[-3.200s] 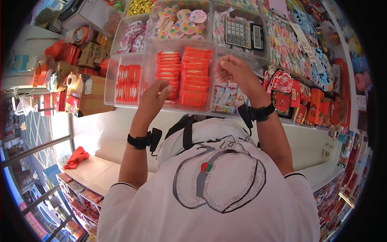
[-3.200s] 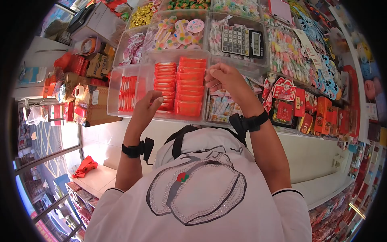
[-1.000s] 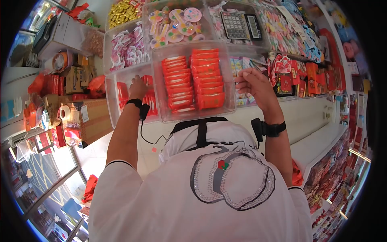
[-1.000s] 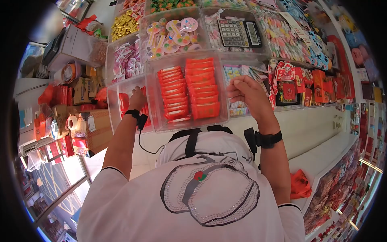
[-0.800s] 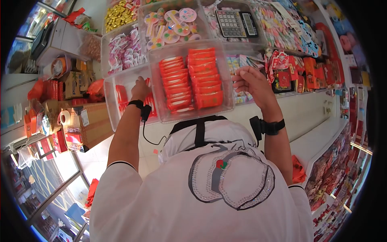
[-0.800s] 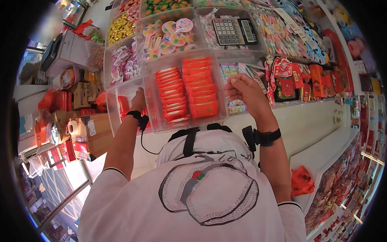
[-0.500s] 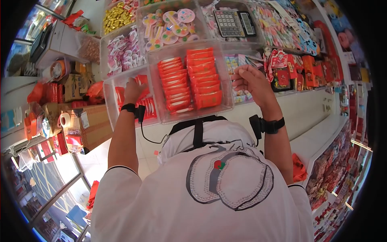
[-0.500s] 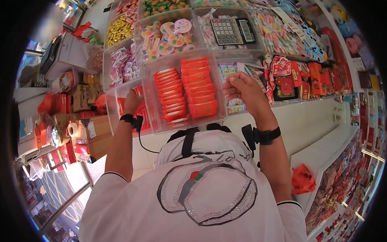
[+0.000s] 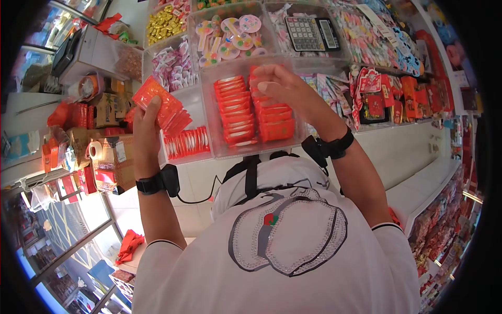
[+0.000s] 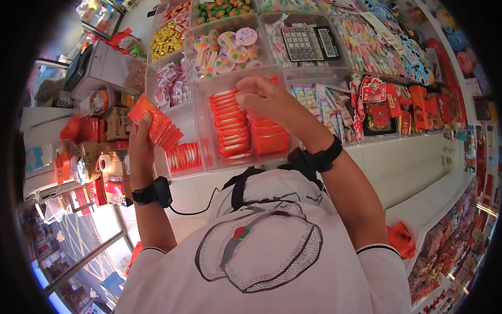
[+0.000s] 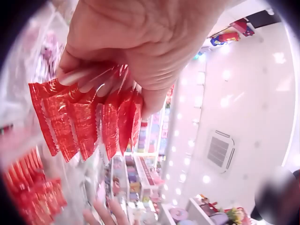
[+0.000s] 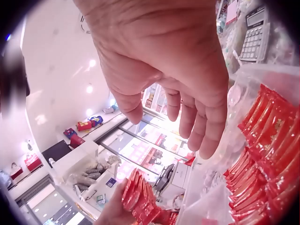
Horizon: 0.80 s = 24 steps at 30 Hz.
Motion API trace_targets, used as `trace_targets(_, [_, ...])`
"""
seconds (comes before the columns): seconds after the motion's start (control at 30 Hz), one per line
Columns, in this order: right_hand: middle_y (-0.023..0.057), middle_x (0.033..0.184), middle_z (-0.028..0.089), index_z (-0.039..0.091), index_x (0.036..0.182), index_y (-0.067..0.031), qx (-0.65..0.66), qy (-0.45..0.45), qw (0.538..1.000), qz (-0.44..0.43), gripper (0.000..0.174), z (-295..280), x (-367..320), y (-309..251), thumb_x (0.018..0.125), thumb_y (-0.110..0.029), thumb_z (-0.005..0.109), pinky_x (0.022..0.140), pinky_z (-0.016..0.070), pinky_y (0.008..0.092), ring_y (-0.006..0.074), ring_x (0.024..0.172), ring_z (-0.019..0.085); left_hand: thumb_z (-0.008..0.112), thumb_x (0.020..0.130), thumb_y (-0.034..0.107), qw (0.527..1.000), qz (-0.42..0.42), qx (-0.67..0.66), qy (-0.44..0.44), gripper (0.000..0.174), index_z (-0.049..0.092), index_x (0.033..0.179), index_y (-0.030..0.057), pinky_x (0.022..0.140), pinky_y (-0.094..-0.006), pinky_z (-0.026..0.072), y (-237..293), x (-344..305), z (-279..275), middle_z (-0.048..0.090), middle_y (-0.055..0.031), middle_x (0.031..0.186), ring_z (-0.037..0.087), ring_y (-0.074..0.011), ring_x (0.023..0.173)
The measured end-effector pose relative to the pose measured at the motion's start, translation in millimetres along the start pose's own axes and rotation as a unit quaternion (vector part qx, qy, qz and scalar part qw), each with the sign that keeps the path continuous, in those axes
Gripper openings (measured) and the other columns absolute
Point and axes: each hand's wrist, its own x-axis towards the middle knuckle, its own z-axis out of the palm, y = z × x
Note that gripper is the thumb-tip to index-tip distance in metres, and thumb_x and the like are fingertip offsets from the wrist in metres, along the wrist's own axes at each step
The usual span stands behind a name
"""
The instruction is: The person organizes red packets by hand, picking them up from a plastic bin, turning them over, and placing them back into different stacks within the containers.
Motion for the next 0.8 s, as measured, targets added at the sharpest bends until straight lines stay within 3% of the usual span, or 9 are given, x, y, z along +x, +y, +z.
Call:
trace_targets(0.13, [0.0175,0.144,0.051,0.036,0.153,-0.0048,-0.084,-0.072,0.988,-0.105,0.075,25,13,0,0.095,-0.040,0.068,0.107,0.0448,0.0385,0.0257,0.130,0.054,0.064,0.099,0.032,0.996,-0.034,-0.038,-0.074,0.034,0.058,0.118,0.0050,0.076,-0.0292,0.0541,-22,-7,61,0.063,-0.0023,0.099,0.063,-0.0109,0.088])
trace_targets(0.23, [0.0201,0.146,0.049,0.034,0.153,-0.0022,-0.112,-0.071,0.980,-0.149,0.074,25,15,10,0.096,-0.036,0.068,0.106,0.0465,0.0366,0.0266,0.128,0.055,0.059,0.103,0.033,0.992,-0.081,-0.011,-0.096,0.031,0.057,0.121,0.0068,0.078,-0.0306,0.0559,-38,-17,97,0.063,-0.0027,0.101,0.063,-0.0118,0.091])
trace_targets(0.37, [0.0172,0.143,0.052,0.038,0.151,-0.0032,-0.081,-0.045,0.989,-0.116,0.068,9,5,15,0.098,-0.035,0.067,0.103,0.0482,0.0322,0.0219,0.126,0.057,0.057,0.104,0.037,0.990,-0.093,0.035,-0.096,0.034,0.057,0.121,0.0071,0.075,-0.0322,0.0569,-43,-27,133,0.058,-0.0014,0.097,0.058,-0.0102,0.083])
trace_targets(0.5, [0.0128,0.141,0.054,0.040,0.150,-0.0038,0.124,-0.079,0.989,-0.010,0.064,-12,-13,2,0.100,-0.035,0.064,0.102,0.0492,0.0326,0.0180,0.125,0.057,0.051,0.106,0.043,0.986,-0.077,0.084,-0.125,0.043,0.056,0.126,0.0050,0.077,-0.0329,0.0580,-25,-41,163,0.060,-0.0039,0.104,0.062,-0.0123,0.089])
trace_targets(0.67, [0.0111,0.132,0.062,0.052,0.141,-0.0023,0.370,-0.165,0.914,0.007,0.051,-45,-5,17,0.100,-0.031,0.064,0.101,0.0523,0.0349,0.0181,0.115,0.064,0.046,0.107,0.047,0.979,-0.051,0.126,-0.151,0.053,0.053,0.138,0.0038,0.081,-0.0326,0.0581,-5,-53,185,0.063,-0.0084,0.119,0.063,-0.0164,0.103])
trace_targets(0.8, [0.0123,0.134,0.063,0.054,0.139,-0.0007,0.396,-0.164,0.903,0.035,0.054,-64,-9,18,0.101,-0.037,0.063,0.106,0.0491,0.0366,0.0193,0.119,0.063,0.049,0.107,0.042,0.976,-0.021,0.179,-0.124,0.050,0.054,0.142,0.0064,0.088,-0.0309,0.0554,-3,-46,186,0.060,-0.0099,0.127,0.060,-0.0187,0.114])
